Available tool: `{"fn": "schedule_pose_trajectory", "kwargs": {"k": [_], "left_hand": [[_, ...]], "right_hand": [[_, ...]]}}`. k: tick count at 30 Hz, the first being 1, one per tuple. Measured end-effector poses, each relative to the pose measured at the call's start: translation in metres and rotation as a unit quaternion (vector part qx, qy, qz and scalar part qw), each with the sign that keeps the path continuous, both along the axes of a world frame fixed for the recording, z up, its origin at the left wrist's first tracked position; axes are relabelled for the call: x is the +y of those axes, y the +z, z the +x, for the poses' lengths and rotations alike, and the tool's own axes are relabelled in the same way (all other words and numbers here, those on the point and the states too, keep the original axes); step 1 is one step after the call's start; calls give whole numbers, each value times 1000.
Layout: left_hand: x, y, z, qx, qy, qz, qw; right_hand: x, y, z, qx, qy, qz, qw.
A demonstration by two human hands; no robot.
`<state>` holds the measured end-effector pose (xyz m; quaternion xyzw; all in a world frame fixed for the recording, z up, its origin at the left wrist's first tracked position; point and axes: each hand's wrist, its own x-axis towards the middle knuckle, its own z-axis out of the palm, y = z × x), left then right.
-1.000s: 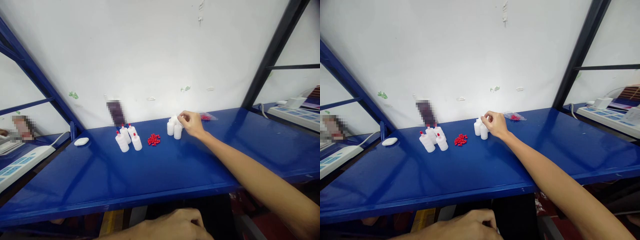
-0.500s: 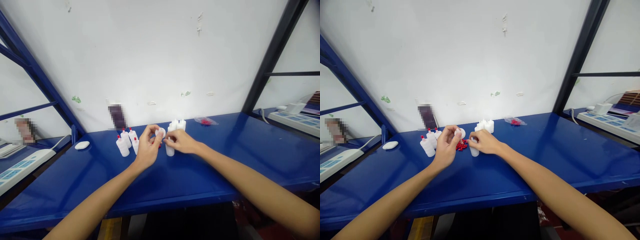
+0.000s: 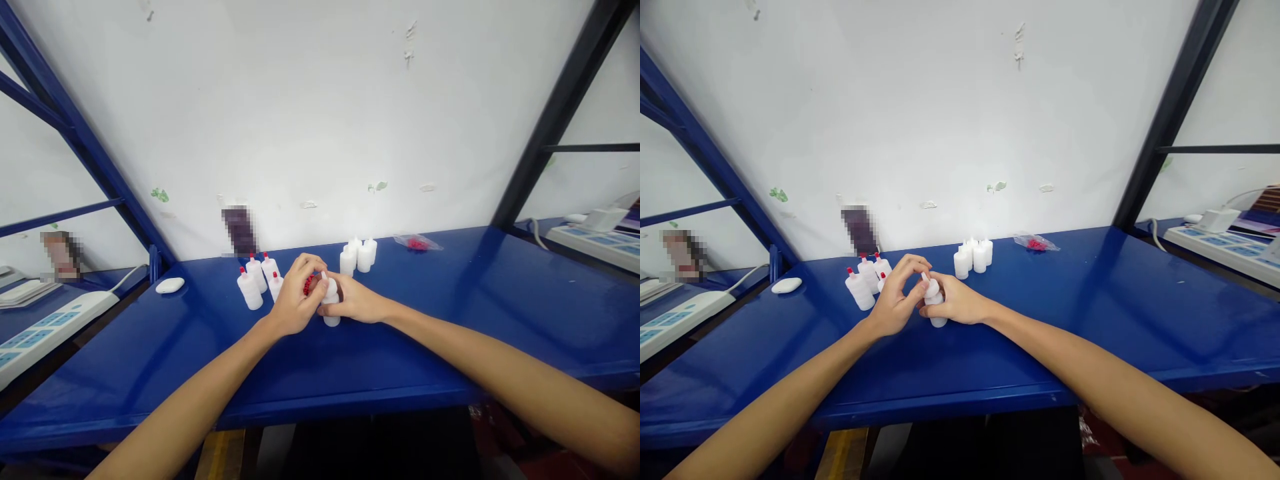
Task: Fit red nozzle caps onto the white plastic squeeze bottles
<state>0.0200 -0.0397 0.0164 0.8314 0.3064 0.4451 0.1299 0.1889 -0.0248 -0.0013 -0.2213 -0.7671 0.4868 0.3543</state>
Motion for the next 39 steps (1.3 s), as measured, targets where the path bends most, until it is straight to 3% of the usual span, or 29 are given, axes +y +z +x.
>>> {"fn": "schedule_pose_trajectory", "kwargs": {"k": [4,8,12,14,17,20,28,35,39], "left_hand": [[-1,-3,0,73,-7,1,997],[2,-4,-2,54,-7,-9,998],[8,-1,-9,30,77,-52,995],[10,-1,-11,80,117,-79,987],[10,-3,-12,148,126,-89,977],[10,-7,-13,199,127,-83,968],[8,-11,-15,387,189,-26,902],[6,-14,-17,441,186,-14,878],[6,-14,-18,434,177,-2,883]], "right_hand": [[4,-8,-2,9,38,-65,997],[7,-13,-2,59,40,-129,989],[10,-13,2,125,44,-169,977],[12,-11,5,116,9,-154,981],[15,-9,10,84,-43,-122,988],[16,-8,11,72,-40,-114,990],[15,-12,10,72,-93,-44,992],[15,-11,10,43,-75,-12,996],[13,-11,11,20,-84,-3,996]]}}
